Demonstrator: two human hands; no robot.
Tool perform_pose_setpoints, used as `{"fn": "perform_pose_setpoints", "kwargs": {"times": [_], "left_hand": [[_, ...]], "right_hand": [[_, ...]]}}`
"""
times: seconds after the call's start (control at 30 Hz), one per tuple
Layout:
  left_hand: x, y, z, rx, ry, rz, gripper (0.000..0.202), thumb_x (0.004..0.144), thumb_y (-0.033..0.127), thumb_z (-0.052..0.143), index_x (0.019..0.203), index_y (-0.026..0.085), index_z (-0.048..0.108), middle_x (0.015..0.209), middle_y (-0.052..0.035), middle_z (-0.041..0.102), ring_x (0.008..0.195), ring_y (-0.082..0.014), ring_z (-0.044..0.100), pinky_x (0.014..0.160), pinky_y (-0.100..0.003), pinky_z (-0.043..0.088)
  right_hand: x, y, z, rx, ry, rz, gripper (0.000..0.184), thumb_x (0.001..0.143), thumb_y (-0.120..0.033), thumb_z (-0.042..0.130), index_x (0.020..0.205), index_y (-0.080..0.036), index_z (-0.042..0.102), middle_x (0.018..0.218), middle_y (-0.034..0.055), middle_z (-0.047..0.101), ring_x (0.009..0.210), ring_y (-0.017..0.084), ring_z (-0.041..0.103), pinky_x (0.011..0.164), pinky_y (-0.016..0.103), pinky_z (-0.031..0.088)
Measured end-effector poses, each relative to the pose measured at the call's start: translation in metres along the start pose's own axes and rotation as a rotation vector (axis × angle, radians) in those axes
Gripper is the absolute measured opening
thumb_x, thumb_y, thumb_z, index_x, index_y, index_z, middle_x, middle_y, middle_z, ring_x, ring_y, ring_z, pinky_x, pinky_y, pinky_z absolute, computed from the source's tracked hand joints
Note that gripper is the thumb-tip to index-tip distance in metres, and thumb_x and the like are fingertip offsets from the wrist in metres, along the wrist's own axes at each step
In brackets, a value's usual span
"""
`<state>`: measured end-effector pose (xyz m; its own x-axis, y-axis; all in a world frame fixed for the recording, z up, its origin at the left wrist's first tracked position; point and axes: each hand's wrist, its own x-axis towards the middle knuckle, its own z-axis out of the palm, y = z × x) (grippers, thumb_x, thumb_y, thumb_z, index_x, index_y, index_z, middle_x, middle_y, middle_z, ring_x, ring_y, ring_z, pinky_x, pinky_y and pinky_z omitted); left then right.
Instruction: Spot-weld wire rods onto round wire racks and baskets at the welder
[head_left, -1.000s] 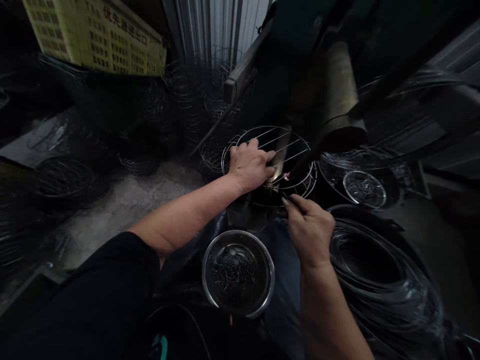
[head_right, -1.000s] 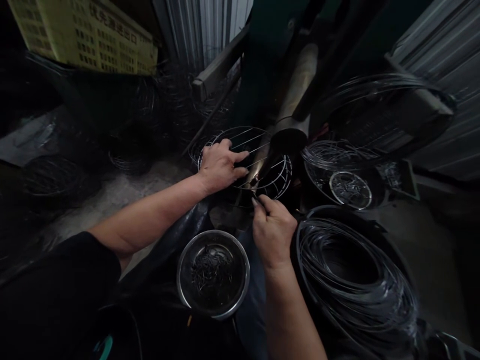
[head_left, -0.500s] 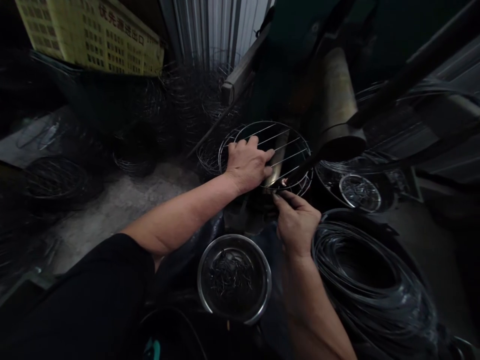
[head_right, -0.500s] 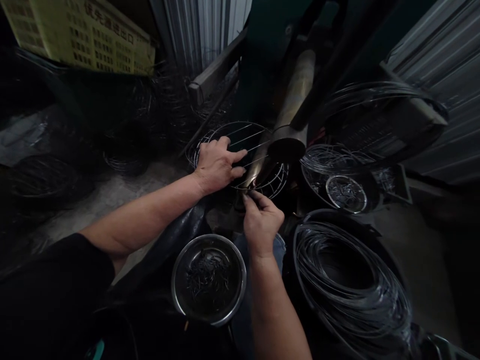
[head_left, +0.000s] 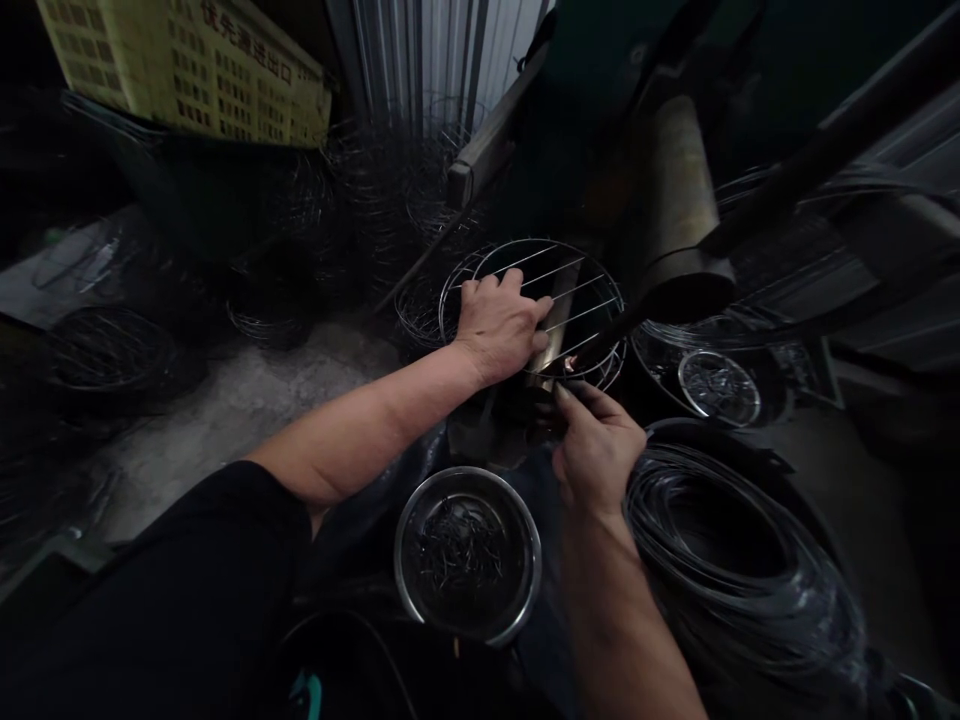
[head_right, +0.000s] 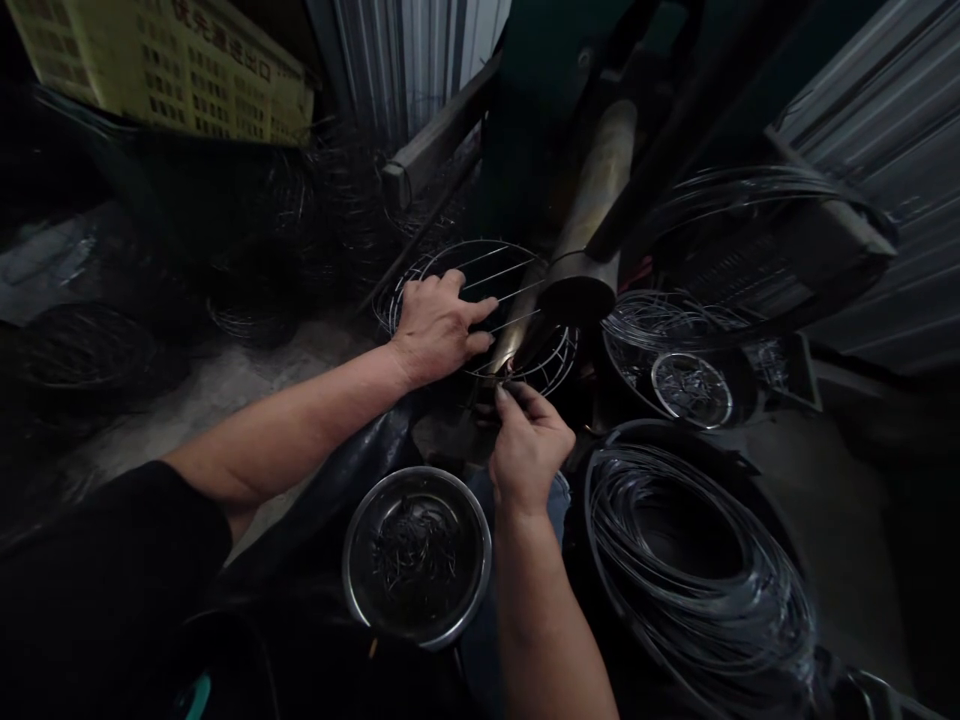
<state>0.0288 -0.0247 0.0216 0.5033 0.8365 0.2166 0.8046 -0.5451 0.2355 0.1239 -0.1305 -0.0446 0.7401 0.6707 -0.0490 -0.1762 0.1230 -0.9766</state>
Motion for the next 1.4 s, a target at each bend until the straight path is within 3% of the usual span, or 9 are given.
{"fn": "perform_pose_setpoints", "kwargs": {"times": [0.17, 0.37, 1.0, 1.23, 1.4], "left_hand": [[-0.003, 0.001, 0.004, -0.002, 0.012, 0.029, 0.037, 0.086, 0.043, 0.061, 0.121, 0.034, 0.068, 0.123, -0.0097, 0.053, 0.109, -0.0309, 0.05, 0.089, -0.045, 0.034], [0.001, 0.001, 0.007, -0.013, 0.0, 0.019, 0.037, 0.085, 0.043, 0.062, 0.12, 0.034, 0.069, 0.122, -0.0099, 0.055, 0.108, -0.0312, 0.052, 0.088, -0.045, 0.034], [0.01, -0.001, 0.008, -0.059, -0.038, 0.014, 0.035, 0.085, 0.041, 0.061, 0.117, 0.035, 0.072, 0.119, -0.0093, 0.056, 0.109, -0.0315, 0.055, 0.089, -0.045, 0.035], [0.012, -0.002, 0.007, -0.054, -0.043, -0.001, 0.038, 0.086, 0.043, 0.061, 0.123, 0.037, 0.068, 0.119, -0.0081, 0.056, 0.109, -0.0296, 0.054, 0.091, -0.043, 0.034], [0.01, -0.002, 0.004, -0.036, -0.029, 0.006, 0.037, 0.085, 0.043, 0.061, 0.121, 0.037, 0.069, 0.118, -0.0084, 0.056, 0.109, -0.0298, 0.054, 0.09, -0.044, 0.034]], "right_hand": [[-0.006, 0.017, -0.01, -0.082, 0.052, -0.182, 0.024, 0.066, -0.031, 0.079, 0.082, -0.014, 0.075, 0.076, 0.0027, 0.072, 0.072, 0.016, 0.066, 0.073, 0.032, 0.056], [-0.001, 0.024, -0.015, -0.19, 0.047, -0.268, 0.025, 0.07, -0.036, 0.076, 0.082, -0.014, 0.075, 0.076, 0.0032, 0.071, 0.071, 0.017, 0.066, 0.072, 0.032, 0.056], [-0.003, 0.012, -0.007, -0.329, 0.142, -0.329, 0.024, 0.069, -0.038, 0.072, 0.076, -0.015, 0.074, 0.067, 0.0024, 0.07, 0.06, 0.016, 0.062, 0.061, 0.029, 0.053], [-0.003, 0.015, -0.008, -0.348, 0.1, -0.351, 0.023, 0.071, -0.038, 0.071, 0.075, -0.016, 0.075, 0.068, 0.0029, 0.07, 0.064, 0.017, 0.064, 0.064, 0.029, 0.053], [-0.005, 0.021, -0.01, -0.3, 0.083, -0.31, 0.03, 0.072, -0.042, 0.072, 0.083, -0.015, 0.077, 0.079, 0.0052, 0.074, 0.074, 0.019, 0.067, 0.077, 0.034, 0.055]]}}
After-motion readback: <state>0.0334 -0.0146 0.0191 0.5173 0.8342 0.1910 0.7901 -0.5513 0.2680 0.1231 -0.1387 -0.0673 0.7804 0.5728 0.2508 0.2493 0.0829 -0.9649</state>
